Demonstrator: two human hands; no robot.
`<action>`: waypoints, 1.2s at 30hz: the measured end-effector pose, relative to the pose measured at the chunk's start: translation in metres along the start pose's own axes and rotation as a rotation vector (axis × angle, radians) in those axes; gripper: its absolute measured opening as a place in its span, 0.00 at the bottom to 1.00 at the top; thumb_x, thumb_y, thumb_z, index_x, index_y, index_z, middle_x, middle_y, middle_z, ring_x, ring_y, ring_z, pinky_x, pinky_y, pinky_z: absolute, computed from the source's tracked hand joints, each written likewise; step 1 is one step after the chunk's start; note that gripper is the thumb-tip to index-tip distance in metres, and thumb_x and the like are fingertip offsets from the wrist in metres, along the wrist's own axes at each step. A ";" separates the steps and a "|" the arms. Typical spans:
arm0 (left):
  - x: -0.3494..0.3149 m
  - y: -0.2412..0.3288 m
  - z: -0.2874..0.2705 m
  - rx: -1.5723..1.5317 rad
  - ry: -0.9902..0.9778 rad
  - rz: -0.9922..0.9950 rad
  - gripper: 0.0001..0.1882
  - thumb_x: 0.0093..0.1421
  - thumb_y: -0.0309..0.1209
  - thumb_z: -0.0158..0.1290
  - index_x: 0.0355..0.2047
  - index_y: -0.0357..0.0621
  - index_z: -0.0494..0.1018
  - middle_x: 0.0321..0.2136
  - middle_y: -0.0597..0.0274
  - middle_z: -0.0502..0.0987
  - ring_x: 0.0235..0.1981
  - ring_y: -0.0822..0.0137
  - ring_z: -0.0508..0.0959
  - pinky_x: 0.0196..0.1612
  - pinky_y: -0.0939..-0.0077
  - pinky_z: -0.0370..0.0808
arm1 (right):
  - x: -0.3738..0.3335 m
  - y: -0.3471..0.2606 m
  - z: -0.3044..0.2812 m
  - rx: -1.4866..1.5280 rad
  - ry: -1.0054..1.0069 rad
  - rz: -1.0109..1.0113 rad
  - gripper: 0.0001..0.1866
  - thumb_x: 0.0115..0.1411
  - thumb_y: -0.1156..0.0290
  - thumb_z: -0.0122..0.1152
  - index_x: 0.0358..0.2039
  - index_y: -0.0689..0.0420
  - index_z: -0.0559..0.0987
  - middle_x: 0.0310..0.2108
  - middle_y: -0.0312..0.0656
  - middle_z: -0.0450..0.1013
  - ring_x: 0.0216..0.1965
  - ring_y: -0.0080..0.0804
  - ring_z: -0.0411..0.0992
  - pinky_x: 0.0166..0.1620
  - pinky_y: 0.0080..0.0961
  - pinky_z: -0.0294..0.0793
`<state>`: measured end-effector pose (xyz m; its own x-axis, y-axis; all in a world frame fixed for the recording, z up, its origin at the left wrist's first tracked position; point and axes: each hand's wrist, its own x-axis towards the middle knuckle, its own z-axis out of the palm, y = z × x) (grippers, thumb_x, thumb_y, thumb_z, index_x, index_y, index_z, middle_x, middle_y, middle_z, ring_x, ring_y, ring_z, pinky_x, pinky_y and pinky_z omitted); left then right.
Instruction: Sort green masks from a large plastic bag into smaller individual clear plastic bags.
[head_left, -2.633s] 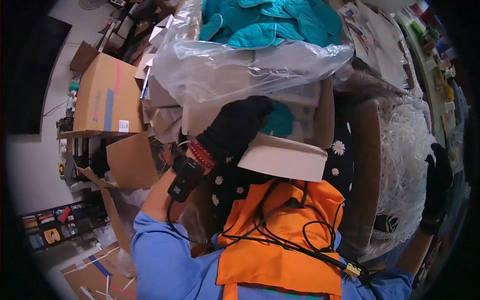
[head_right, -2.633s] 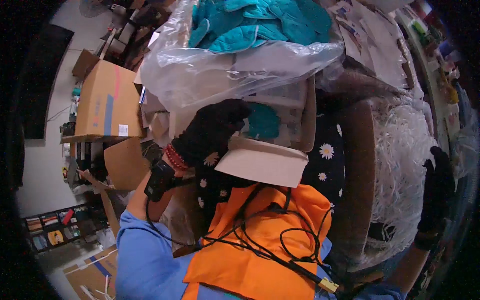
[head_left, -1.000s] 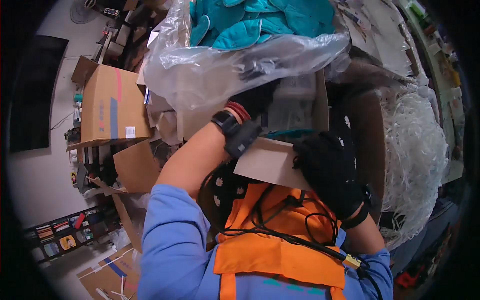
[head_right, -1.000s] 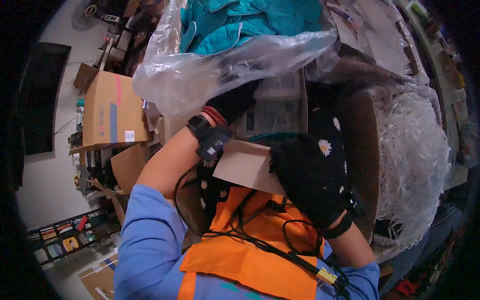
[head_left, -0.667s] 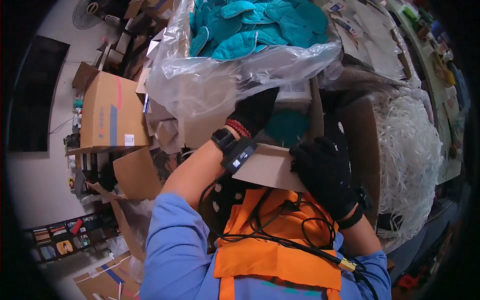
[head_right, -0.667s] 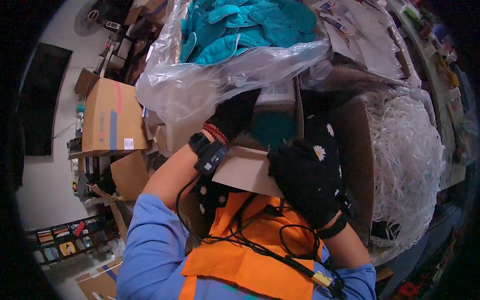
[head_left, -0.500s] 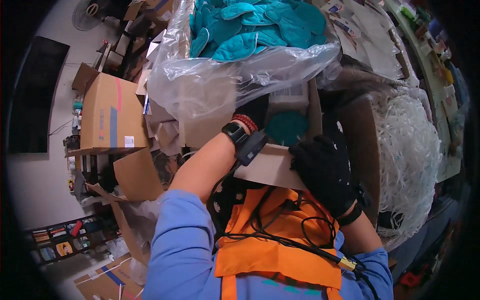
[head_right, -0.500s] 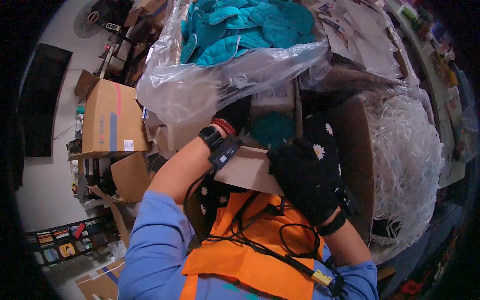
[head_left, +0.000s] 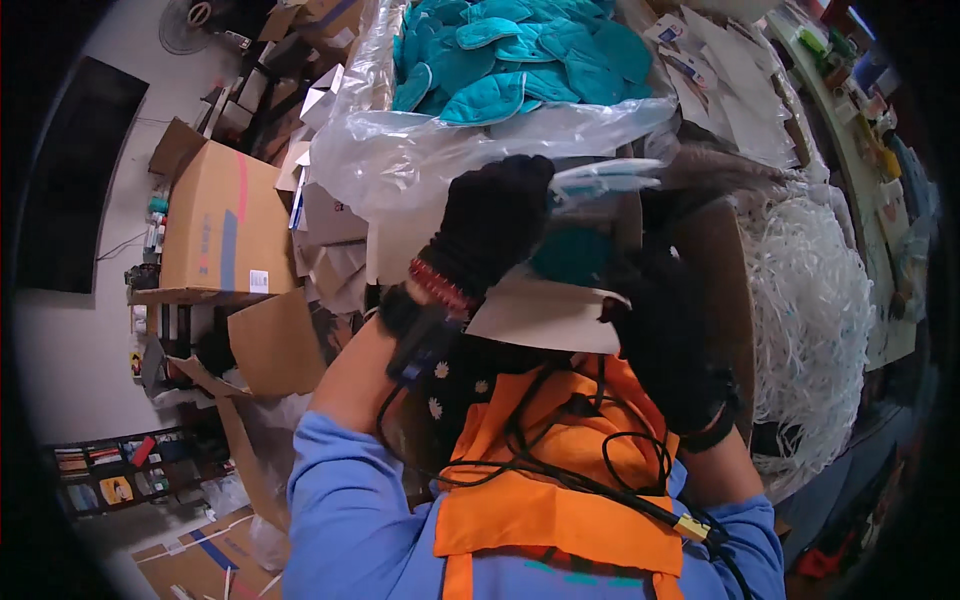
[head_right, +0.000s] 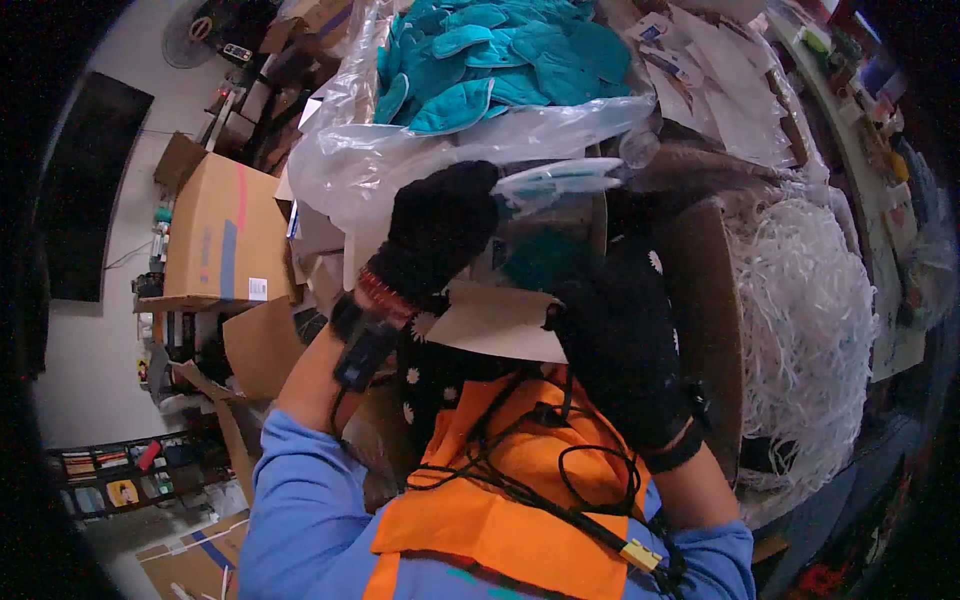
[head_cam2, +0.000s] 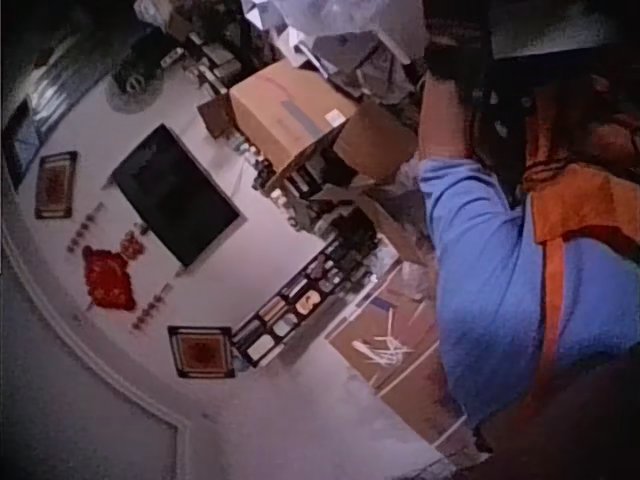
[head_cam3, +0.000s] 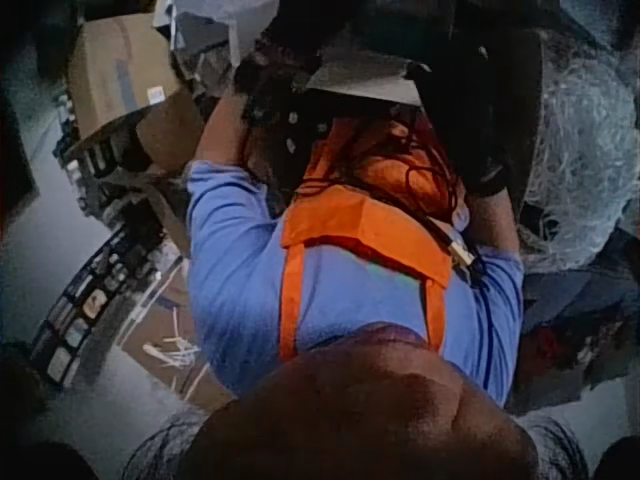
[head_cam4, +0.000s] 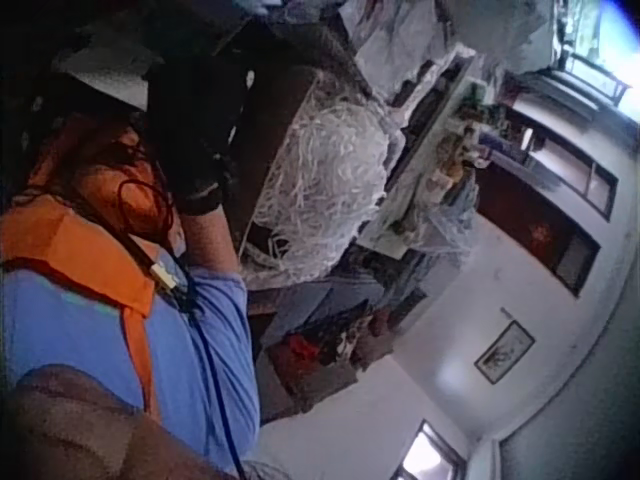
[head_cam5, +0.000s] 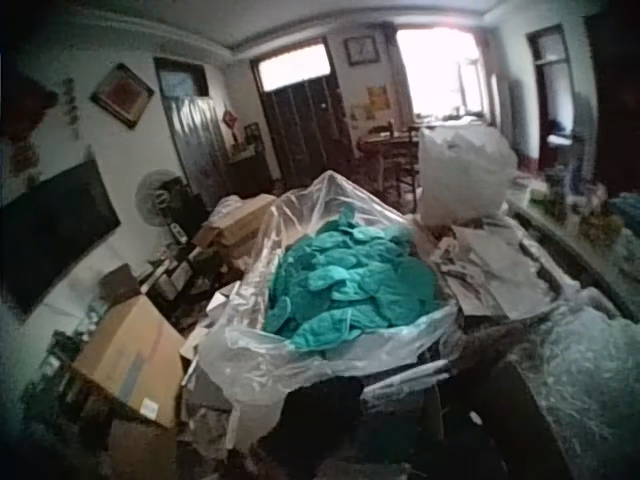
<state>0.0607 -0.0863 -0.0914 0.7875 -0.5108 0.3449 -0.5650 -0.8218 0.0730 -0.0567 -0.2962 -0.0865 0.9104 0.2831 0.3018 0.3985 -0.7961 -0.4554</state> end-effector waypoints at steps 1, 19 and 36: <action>-0.004 0.005 -0.014 -0.052 0.040 0.027 0.13 0.54 0.32 0.54 0.40 0.44 0.77 0.33 0.51 0.80 0.34 0.53 0.81 0.37 0.65 0.78 | 0.005 -0.008 -0.013 -0.043 0.064 -0.037 0.21 0.43 0.72 0.68 0.42 0.55 0.78 0.48 0.44 0.72 0.52 0.45 0.68 0.56 0.41 0.64; -0.136 0.059 -0.005 -0.385 0.141 0.192 0.09 0.61 0.32 0.52 0.38 0.43 0.74 0.28 0.56 0.75 0.30 0.54 0.78 0.34 0.63 0.74 | -0.032 -0.007 0.009 0.240 -0.084 -0.152 0.12 0.56 0.64 0.64 0.34 0.58 0.80 0.31 0.47 0.76 0.33 0.45 0.75 0.36 0.35 0.73; -0.154 0.102 0.020 -1.479 -0.202 -0.417 0.17 0.68 0.34 0.44 0.54 0.42 0.68 0.51 0.52 0.71 0.52 0.61 0.72 0.55 0.70 0.70 | -0.092 -0.056 0.015 0.676 -0.226 -0.094 0.05 0.53 0.70 0.60 0.30 0.56 0.79 0.27 0.44 0.75 0.31 0.43 0.75 0.32 0.33 0.71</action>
<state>-0.1133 -0.0964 -0.1562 0.8959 -0.4411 -0.0531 0.0599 0.0015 0.9982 -0.1612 -0.2696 -0.1010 0.8404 0.4963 0.2176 0.3914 -0.2783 -0.8771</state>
